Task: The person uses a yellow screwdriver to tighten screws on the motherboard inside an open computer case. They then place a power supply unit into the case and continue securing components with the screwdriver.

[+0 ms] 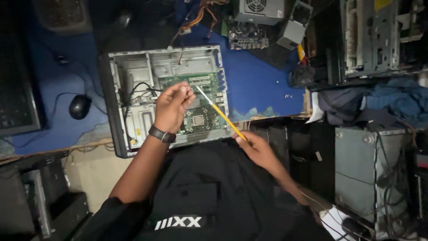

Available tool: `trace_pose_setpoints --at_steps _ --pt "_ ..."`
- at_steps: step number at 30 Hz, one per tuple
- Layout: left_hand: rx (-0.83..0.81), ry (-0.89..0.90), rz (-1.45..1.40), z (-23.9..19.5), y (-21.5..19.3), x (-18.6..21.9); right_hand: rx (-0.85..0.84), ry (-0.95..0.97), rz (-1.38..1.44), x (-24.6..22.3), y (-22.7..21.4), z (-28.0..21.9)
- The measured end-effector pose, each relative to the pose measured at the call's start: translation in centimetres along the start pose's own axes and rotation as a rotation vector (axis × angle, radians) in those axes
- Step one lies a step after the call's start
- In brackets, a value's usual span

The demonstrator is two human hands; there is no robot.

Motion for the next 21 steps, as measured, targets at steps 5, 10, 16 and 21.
trace_pose_setpoints --at_steps 5,10,16,21 --pt "-0.022 -0.006 -0.010 0.4 0.1 1.4 -0.020 0.079 -0.044 -0.7 0.2 -0.1" --pt "-0.060 -0.030 0.020 0.1 -0.2 1.2 -0.042 0.073 -0.048 -0.9 0.4 0.2" --pt "-0.078 -0.028 0.024 0.1 -1.0 0.8 -0.047 0.048 -0.125 -0.9 0.4 0.2" --pt "-0.080 -0.045 0.033 0.0 -1.0 0.6 -0.073 -0.020 -0.090 -0.8 0.5 0.3"
Point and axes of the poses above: each hand's wrist, its own z-axis towards the middle knuckle, its own y-axis out of the palm, x = y × z, the point moved 4 cm from there along z, towards the middle knuckle, and after that the axes turned 13 degrees about -z, right-handed, at the moved point
